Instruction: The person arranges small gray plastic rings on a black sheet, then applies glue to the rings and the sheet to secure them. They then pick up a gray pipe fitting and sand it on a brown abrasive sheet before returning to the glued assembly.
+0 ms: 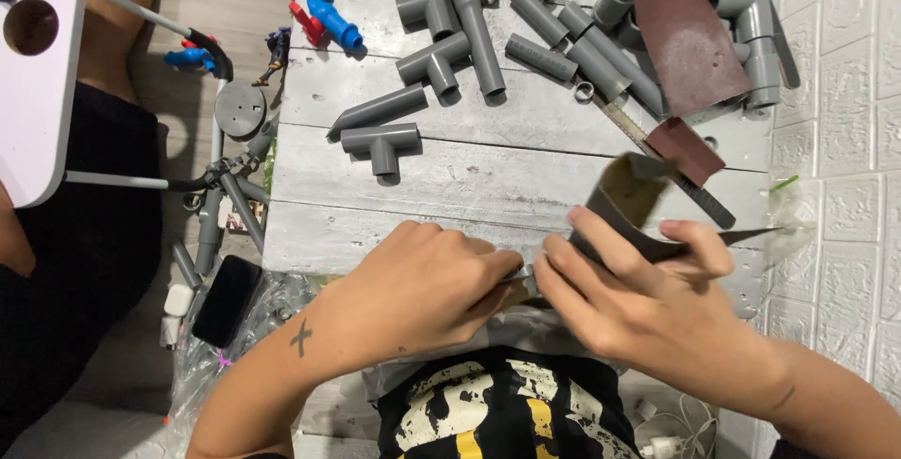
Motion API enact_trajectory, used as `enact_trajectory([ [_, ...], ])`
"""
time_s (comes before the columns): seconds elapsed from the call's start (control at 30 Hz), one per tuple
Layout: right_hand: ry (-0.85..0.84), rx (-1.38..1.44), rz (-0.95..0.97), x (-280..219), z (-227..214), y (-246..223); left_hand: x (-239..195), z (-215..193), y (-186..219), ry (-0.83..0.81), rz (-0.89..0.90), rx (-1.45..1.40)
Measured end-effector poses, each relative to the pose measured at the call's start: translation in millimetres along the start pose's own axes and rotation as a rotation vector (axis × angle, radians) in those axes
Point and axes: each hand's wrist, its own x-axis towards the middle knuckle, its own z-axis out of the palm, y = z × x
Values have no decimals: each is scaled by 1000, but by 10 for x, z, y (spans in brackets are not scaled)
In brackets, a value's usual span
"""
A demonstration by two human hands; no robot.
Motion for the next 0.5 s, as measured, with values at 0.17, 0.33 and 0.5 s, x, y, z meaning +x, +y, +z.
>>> enact_trajectory([
  [0.17,-64,257,-28,98,26,80,87,-98,9,-86,-7,-28],
  [0.33,-126,155,-88,44,72,18,39,26,-69,13,19,23],
  [0.5,96,-46,5,-34,56,-30,-106,-252,-67,18,67,-424],
])
